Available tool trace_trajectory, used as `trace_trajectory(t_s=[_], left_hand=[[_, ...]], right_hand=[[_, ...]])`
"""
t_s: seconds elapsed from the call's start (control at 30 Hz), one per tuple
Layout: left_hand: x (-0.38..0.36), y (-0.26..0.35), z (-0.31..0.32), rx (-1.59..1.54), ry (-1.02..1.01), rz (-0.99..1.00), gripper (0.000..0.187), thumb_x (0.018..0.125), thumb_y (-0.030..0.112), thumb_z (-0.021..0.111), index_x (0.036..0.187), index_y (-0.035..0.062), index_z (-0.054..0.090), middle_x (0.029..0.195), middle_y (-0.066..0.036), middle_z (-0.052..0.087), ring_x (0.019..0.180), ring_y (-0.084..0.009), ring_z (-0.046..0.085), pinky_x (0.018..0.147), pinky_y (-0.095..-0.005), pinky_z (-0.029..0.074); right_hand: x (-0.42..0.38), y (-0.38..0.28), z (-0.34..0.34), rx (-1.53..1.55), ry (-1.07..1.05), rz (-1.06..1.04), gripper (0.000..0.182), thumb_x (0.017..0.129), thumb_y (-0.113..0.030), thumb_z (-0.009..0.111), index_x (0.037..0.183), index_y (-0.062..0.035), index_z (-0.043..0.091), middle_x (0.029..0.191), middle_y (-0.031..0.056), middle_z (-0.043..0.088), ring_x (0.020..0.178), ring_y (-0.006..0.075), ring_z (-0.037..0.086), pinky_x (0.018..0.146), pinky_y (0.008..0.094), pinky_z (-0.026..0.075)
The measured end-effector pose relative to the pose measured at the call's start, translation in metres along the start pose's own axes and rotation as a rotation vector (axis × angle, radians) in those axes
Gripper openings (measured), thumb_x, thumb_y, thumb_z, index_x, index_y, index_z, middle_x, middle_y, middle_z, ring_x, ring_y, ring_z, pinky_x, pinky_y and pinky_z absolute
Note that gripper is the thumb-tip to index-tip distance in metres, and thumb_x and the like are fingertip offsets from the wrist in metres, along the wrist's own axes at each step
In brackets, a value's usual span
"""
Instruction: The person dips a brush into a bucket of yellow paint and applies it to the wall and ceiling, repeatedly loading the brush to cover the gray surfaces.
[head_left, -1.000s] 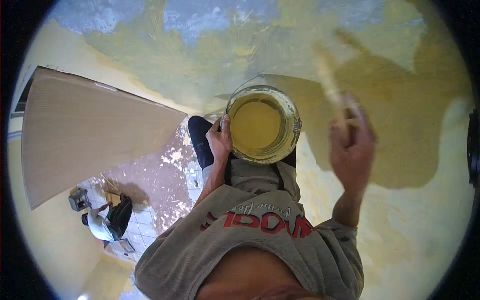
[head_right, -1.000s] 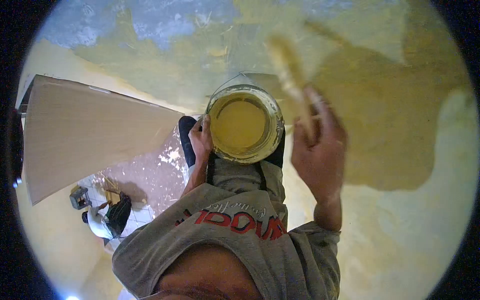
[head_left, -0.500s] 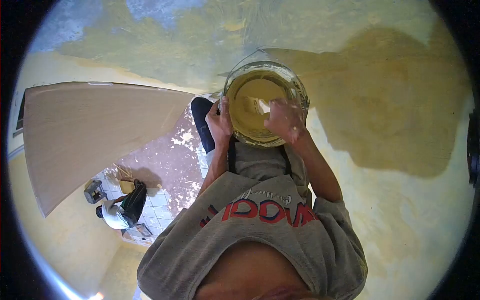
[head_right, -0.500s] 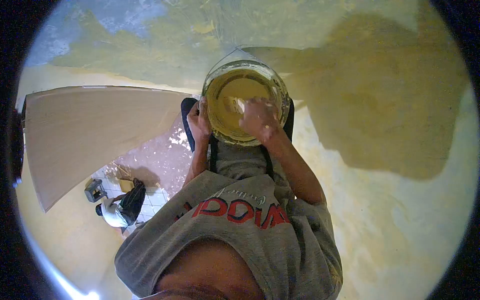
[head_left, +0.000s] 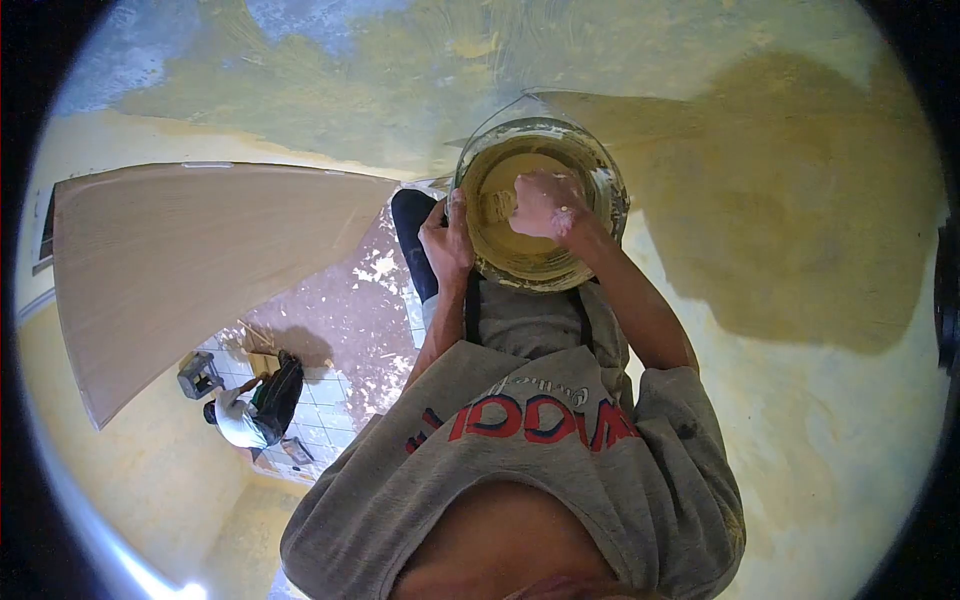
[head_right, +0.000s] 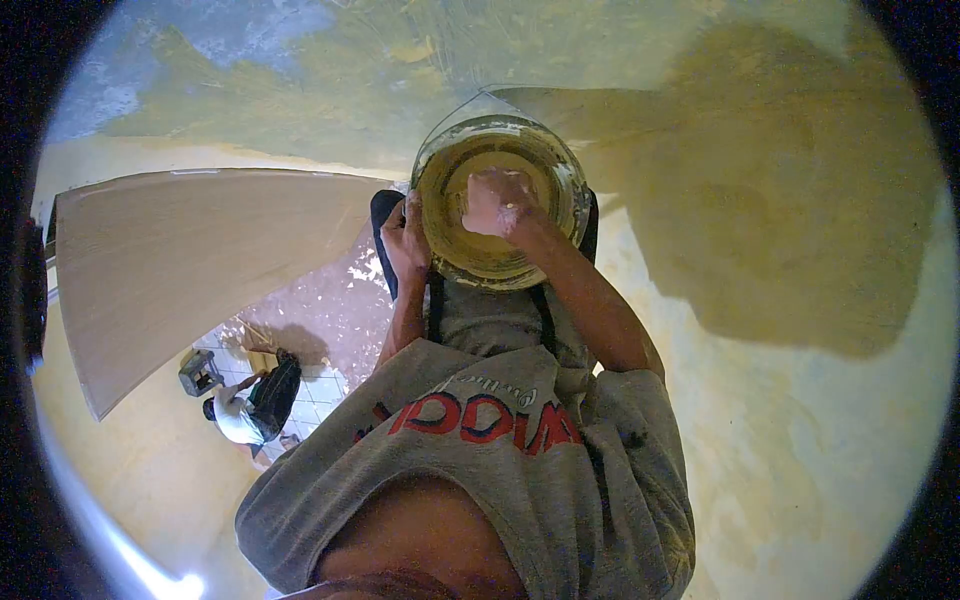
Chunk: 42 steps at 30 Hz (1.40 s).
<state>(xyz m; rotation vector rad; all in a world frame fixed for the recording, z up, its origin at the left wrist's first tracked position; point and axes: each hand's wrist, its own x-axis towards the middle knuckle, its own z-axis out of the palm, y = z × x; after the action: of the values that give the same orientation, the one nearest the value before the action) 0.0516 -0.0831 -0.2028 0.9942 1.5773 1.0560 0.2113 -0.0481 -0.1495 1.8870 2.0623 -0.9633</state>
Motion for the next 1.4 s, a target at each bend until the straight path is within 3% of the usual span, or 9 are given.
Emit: trace_trajectory(t_s=[0.37, 0.43, 0.57, 0.63, 0.7, 0.83, 0.93, 1.17, 1.4], left_hand=[[0.0, 0.006, -0.002, 0.023, 0.004, -0.059, 0.047, 0.093, 0.036, 0.056, 0.098, -0.009, 0.065, 0.075, -0.013, 0.066, 0.069, -0.0125, 0.053, 0.065, -0.031, 0.046], [0.001, 0.002, -0.004, 0.053, -0.042, -0.074, 0.046, 0.093, 0.036, 0.055, 0.097, -0.0088, 0.065, 0.072, -0.01, 0.063, 0.067, -0.0116, 0.049, 0.062, -0.0299, 0.044], [0.001, -0.004, 0.0, 0.039, 0.025, -0.017, 0.05, 0.094, 0.039, 0.054, 0.089, -0.009, 0.063, 0.061, -0.003, 0.05, 0.062, -0.0103, 0.04, 0.053, -0.0304, 0.036], [-0.004, 0.006, -0.004, 0.09, 0.004, -0.041, 0.051, 0.094, 0.041, 0.054, 0.09, -0.009, 0.064, 0.061, -0.004, 0.051, 0.061, -0.0106, 0.041, 0.053, -0.0307, 0.036], [-0.002, -0.007, -0.007, 0.099, -0.016, 0.0, 0.053, 0.093, 0.043, 0.054, 0.094, -0.0089, 0.065, 0.061, -0.006, 0.052, 0.059, -0.0109, 0.042, 0.052, -0.0309, 0.037], [-0.008, -0.007, -0.011, 0.154, -0.014, 0.075, 0.047, 0.093, 0.037, 0.055, 0.09, -0.0093, 0.065, 0.054, -0.006, 0.048, 0.052, -0.0111, 0.04, 0.047, -0.0321, 0.034], [-0.008, -0.002, -0.011, 0.09, -0.029, 0.103, 0.052, 0.094, 0.039, 0.052, 0.084, -0.0107, 0.062, 0.057, -0.013, 0.054, 0.056, -0.015, 0.044, 0.052, -0.0353, 0.04], [-0.01, 0.009, -0.007, -0.091, -0.035, 0.122, 0.05, 0.094, 0.038, 0.053, 0.088, -0.01, 0.065, 0.064, -0.008, 0.061, 0.061, -0.0117, 0.05, 0.055, -0.0314, 0.043], [-0.006, -0.009, -0.006, -0.14, -0.044, 0.215, 0.05, 0.095, 0.037, 0.052, 0.088, -0.0097, 0.066, 0.065, -0.007, 0.062, 0.061, -0.0115, 0.05, 0.055, -0.03, 0.043]], right_hand=[[0.003, 0.054, 0.037, 0.238, 0.186, -0.288, 0.024, 0.067, -0.02, 0.059, 0.068, 0.0037, 0.062, 0.071, 0.0244, 0.063, 0.069, 0.0399, 0.063, 0.065, 0.0442, 0.051], [-0.006, 0.058, 0.049, 0.456, 0.682, -0.428, 0.024, 0.07, -0.019, 0.059, 0.07, 0.0041, 0.061, 0.069, 0.0242, 0.061, 0.067, 0.0385, 0.063, 0.064, 0.0436, 0.049], [-0.03, 0.061, 0.019, 0.535, 0.31, -0.179, 0.024, 0.073, -0.019, 0.058, 0.07, 0.0052, 0.058, 0.067, 0.0226, 0.06, 0.066, 0.0363, 0.062, 0.061, 0.0426, 0.047], [-0.045, 0.065, 0.006, 0.539, 0.339, -0.196, 0.022, 0.075, -0.018, 0.057, 0.074, 0.0048, 0.059, 0.065, 0.0209, 0.059, 0.065, 0.033, 0.063, 0.06, 0.042, 0.047], [-0.07, 0.067, -0.018, 0.537, 0.199, -0.07, 0.021, 0.08, -0.018, 0.06, 0.075, 0.0023, 0.059, 0.056, 0.0073, 0.051, 0.058, 0.0093, 0.042, 0.054, 0.0347, 0.042], [-0.113, 0.083, -0.051, 0.729, 0.362, -0.231, 0.028, 0.091, -0.013, 0.059, 0.114, 0.0038, 0.057, 0.078, 0.0049, 0.058, 0.066, 0.0107, 0.054, 0.061, 0.0282, 0.047], [-0.167, 0.052, -0.132, 0.927, 0.524, -0.256, 0.029, 0.093, -0.01, 0.056, 0.117, 0.006, 0.055, 0.081, 0.0065, 0.059, 0.066, 0.0108, 0.054, 0.061, 0.0273, 0.048], [-0.262, -0.056, -0.262, 0.0, 1.564, -0.159, 0.04, 0.085, 0.003, 0.052, 0.125, -0.002, 0.055, 0.086, 0.015, 0.056, 0.07, 0.0236, 0.052, 0.065, 0.0365, 0.045], [-0.27, -0.103, -0.312, -0.377, 1.871, 0.036, 0.041, 0.085, 0.0, 0.056, 0.125, -0.007, 0.056, 0.087, 0.0165, 0.053, 0.078, 0.0309, 0.057, 0.07, 0.0421, 0.047]])
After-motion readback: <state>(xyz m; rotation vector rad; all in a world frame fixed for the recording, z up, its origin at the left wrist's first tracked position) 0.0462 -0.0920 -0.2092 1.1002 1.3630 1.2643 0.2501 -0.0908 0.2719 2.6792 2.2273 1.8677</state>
